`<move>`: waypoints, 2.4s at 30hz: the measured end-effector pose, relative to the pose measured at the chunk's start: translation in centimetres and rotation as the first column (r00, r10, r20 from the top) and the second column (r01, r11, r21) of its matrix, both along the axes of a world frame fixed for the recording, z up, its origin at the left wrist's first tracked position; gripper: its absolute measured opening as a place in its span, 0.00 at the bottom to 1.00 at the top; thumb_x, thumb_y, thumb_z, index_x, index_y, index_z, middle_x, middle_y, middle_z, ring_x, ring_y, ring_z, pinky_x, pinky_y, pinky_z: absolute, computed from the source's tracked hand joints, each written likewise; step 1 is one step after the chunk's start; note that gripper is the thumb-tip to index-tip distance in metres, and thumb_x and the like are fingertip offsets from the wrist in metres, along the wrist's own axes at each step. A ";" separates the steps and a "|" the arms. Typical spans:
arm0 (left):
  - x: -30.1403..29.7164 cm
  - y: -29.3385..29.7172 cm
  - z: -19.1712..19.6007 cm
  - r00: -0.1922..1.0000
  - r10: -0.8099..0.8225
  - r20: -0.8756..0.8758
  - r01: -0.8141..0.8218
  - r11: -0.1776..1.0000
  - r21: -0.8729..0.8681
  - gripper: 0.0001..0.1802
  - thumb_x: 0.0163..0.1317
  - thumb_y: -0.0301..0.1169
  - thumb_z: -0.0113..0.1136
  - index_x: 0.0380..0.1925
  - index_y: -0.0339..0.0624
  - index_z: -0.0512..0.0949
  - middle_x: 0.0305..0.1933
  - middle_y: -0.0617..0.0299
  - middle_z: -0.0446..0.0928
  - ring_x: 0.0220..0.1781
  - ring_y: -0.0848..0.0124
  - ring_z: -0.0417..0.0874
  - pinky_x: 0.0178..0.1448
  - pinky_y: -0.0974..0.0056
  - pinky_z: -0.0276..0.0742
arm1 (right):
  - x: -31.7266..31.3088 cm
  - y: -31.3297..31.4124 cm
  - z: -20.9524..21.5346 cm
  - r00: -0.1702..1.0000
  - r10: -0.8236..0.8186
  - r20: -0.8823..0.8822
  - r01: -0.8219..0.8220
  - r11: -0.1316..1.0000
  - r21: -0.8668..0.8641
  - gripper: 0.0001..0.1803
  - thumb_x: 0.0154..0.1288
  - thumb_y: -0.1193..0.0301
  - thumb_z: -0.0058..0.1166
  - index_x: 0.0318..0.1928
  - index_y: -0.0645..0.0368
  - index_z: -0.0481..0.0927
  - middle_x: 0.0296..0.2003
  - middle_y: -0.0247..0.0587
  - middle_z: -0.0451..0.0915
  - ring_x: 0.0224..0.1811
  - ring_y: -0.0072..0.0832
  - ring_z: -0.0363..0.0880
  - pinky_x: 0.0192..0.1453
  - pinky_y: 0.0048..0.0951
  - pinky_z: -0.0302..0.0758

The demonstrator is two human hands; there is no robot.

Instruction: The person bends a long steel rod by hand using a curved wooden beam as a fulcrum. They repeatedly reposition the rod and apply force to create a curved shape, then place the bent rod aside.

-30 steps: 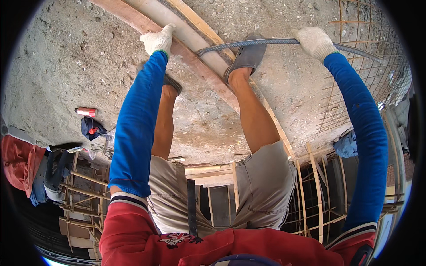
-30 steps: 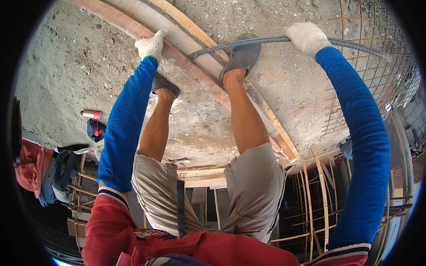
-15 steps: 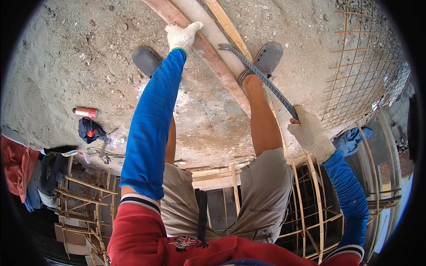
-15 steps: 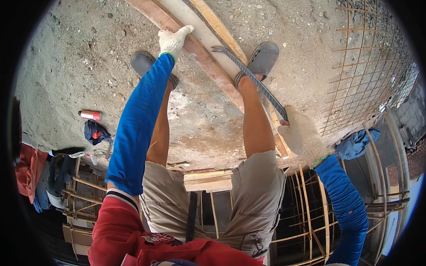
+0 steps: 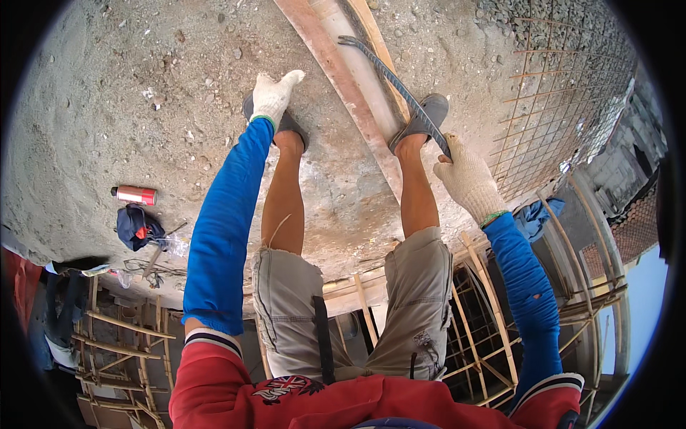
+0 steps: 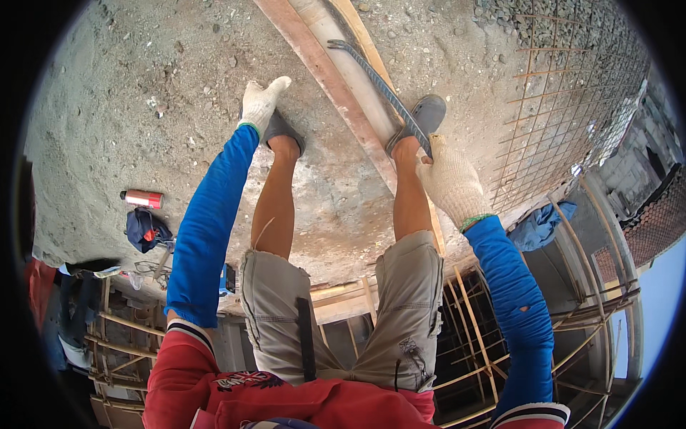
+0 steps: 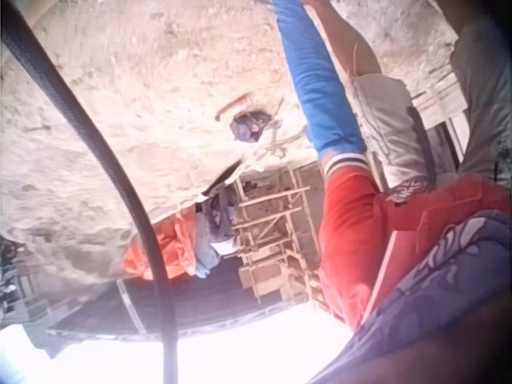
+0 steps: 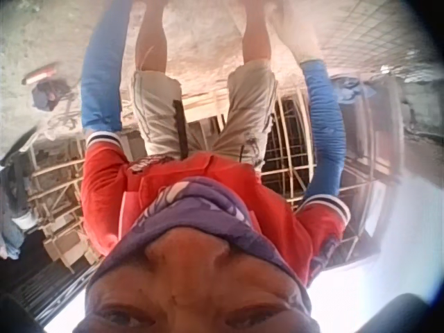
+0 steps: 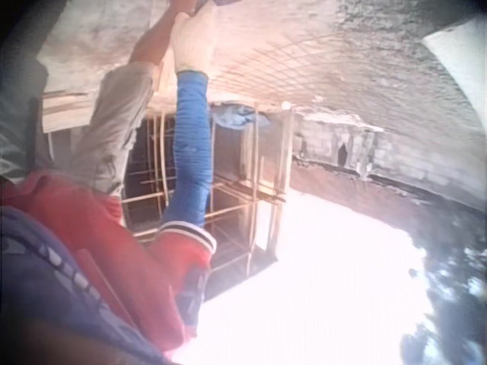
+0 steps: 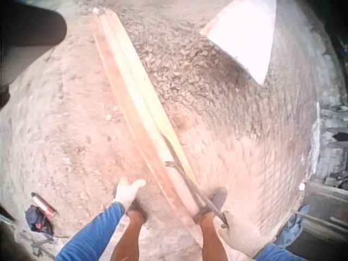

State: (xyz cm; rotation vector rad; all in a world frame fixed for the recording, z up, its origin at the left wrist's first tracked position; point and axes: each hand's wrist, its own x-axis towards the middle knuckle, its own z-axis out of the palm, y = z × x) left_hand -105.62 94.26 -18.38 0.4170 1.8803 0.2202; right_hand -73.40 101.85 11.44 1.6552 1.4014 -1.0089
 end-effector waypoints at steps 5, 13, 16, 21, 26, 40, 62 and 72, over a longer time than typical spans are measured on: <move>-5.3 2.7 0.5 0.997 -0.023 -0.076 0.025 0.999 0.026 0.56 0.47 0.60 0.82 0.59 0.19 0.75 0.61 0.31 0.81 0.65 0.46 0.84 0.70 0.55 0.77 | -3.0 5.7 1.0 0.985 0.171 0.035 -0.166 0.980 -0.106 0.18 0.68 0.66 0.56 0.53 0.63 0.77 0.44 0.67 0.85 0.52 0.65 0.83 0.55 0.59 0.80; -0.6 12.1 -0.7 0.989 0.102 -0.104 -0.092 0.991 0.095 0.63 0.44 0.59 0.85 0.66 0.17 0.68 0.66 0.31 0.78 0.66 0.46 0.83 0.70 0.55 0.78 | -0.7 17.7 -2.0 0.840 0.540 -0.057 -0.537 0.810 -0.235 0.16 0.73 0.61 0.59 0.52 0.59 0.81 0.42 0.62 0.86 0.49 0.58 0.87 0.53 0.55 0.82; 1.3 14.7 -4.9 0.985 0.171 -0.023 -0.167 0.979 0.119 0.68 0.37 0.58 0.88 0.67 0.16 0.65 0.67 0.33 0.77 0.66 0.49 0.84 0.69 0.56 0.81 | 2.1 21.1 -5.3 0.756 0.650 -0.080 -0.648 0.724 -0.238 0.18 0.76 0.57 0.57 0.52 0.58 0.82 0.40 0.59 0.87 0.48 0.56 0.88 0.52 0.55 0.83; 4.1 16.9 -6.2 0.956 0.125 -0.265 -0.114 0.992 0.057 0.63 0.35 0.57 0.89 0.61 0.19 0.71 0.60 0.37 0.82 0.61 0.52 0.87 0.64 0.56 0.84 | 8.5 22.4 -9.1 0.707 0.701 -0.095 -0.707 0.697 -0.121 0.21 0.78 0.51 0.56 0.51 0.57 0.84 0.39 0.57 0.88 0.46 0.54 0.89 0.51 0.56 0.83; 3.5 17.2 -3.8 0.976 0.142 -0.163 -0.122 0.984 0.128 0.37 0.42 0.50 0.87 0.41 0.27 0.88 0.41 0.47 0.90 0.43 0.60 0.91 0.51 0.57 0.86 | 10.8 23.6 -12.0 0.705 0.688 -0.172 -0.709 0.691 -0.139 0.24 0.78 0.48 0.54 0.52 0.56 0.87 0.39 0.58 0.88 0.45 0.54 0.89 0.51 0.55 0.84; 6.6 20.2 -1.0 0.943 0.109 -0.316 -0.086 0.992 0.088 0.35 0.43 0.44 0.87 0.47 0.30 0.87 0.47 0.51 0.90 0.45 0.61 0.90 0.52 0.57 0.86 | 17.3 28.3 -20.9 0.642 0.735 -0.217 -0.755 0.656 -0.009 0.28 0.80 0.43 0.50 0.46 0.55 0.87 0.37 0.53 0.87 0.42 0.51 0.89 0.46 0.52 0.85; 2.6 18.5 -7.0 0.963 0.240 -0.121 -0.241 0.971 0.008 0.37 0.43 0.36 0.89 0.51 0.25 0.85 0.48 0.50 0.88 0.45 0.61 0.88 0.52 0.58 0.86 | 3.5 17.4 -3.2 0.876 0.339 -0.343 -0.297 0.939 0.171 0.18 0.69 0.65 0.58 0.48 0.70 0.82 0.27 0.50 0.85 0.30 0.44 0.89 0.32 0.42 0.83; 3.0 17.7 -7.6 0.935 0.132 -0.329 -0.159 0.986 -0.058 0.60 0.38 0.45 0.90 0.62 0.16 0.63 0.60 0.33 0.80 0.63 0.48 0.85 0.66 0.57 0.82 | -4.8 14.5 -1.2 0.846 0.533 0.004 -0.532 0.844 0.066 0.22 0.69 0.69 0.61 0.57 0.73 0.80 0.26 0.43 0.86 0.27 0.36 0.90 0.27 0.37 0.83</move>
